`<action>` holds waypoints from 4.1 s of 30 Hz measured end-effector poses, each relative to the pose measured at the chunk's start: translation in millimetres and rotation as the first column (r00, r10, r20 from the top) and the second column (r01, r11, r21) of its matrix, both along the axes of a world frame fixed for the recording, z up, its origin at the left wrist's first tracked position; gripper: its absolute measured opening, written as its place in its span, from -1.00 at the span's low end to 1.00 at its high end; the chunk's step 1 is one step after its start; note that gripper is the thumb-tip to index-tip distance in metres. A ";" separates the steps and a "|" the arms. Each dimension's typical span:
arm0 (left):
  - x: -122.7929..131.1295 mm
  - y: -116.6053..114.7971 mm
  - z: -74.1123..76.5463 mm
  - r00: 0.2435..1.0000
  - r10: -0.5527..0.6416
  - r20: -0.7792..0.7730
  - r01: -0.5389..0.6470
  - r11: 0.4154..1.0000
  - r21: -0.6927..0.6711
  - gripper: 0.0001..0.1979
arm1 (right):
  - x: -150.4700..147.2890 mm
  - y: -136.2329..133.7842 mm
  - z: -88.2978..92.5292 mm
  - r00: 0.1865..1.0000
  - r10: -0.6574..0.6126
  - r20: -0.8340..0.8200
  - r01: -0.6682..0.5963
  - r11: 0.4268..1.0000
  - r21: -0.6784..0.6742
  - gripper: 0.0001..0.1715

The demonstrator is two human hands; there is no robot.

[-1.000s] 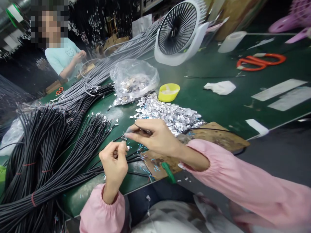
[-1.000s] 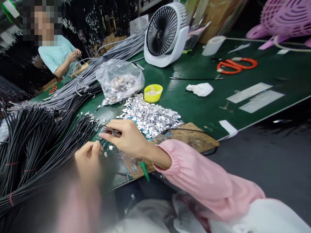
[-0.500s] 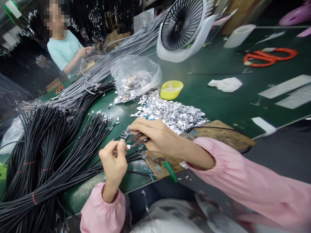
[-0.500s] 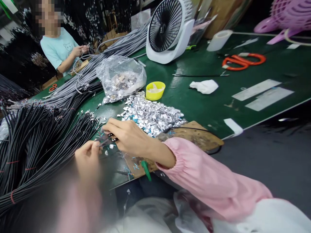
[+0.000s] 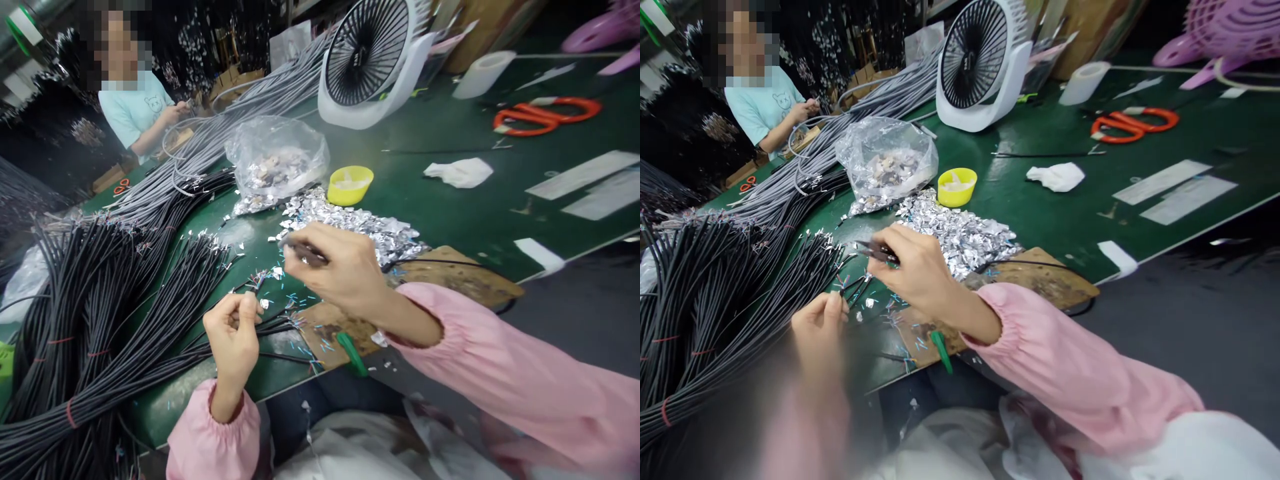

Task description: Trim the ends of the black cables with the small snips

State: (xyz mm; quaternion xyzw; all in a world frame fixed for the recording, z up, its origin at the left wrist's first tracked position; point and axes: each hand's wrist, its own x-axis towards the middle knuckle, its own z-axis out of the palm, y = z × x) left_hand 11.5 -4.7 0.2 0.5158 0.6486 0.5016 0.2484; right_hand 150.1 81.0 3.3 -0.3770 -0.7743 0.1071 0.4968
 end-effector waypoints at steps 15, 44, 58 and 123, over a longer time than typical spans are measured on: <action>-3.2 3.6 -4.9 0.986 0.006 0.167 0.003 0.999 -0.050 -0.61 | -4.6 -11.3 -4.2 0.946 0.311 -0.096 -0.298 0.947 0.123 -0.83; -1.5 3.8 -0.1 0.984 -0.003 0.181 0.026 0.992 -0.127 -0.54 | -16.1 -14.4 1.1 0.866 0.155 -0.475 -0.425 0.727 -0.539 -0.86; 0.6 5.1 0.0 0.974 -0.006 0.227 0.032 0.994 -0.109 -0.59 | -19.2 -14.1 -1.0 0.874 0.141 -0.465 -0.406 0.739 -0.538 -0.87; 2.6 3.6 -6.0 0.990 0.077 0.115 -0.082 0.996 0.043 -0.77 | -16.9 -12.8 5.4 0.748 0.042 -0.663 -0.641 0.305 -0.704 -0.77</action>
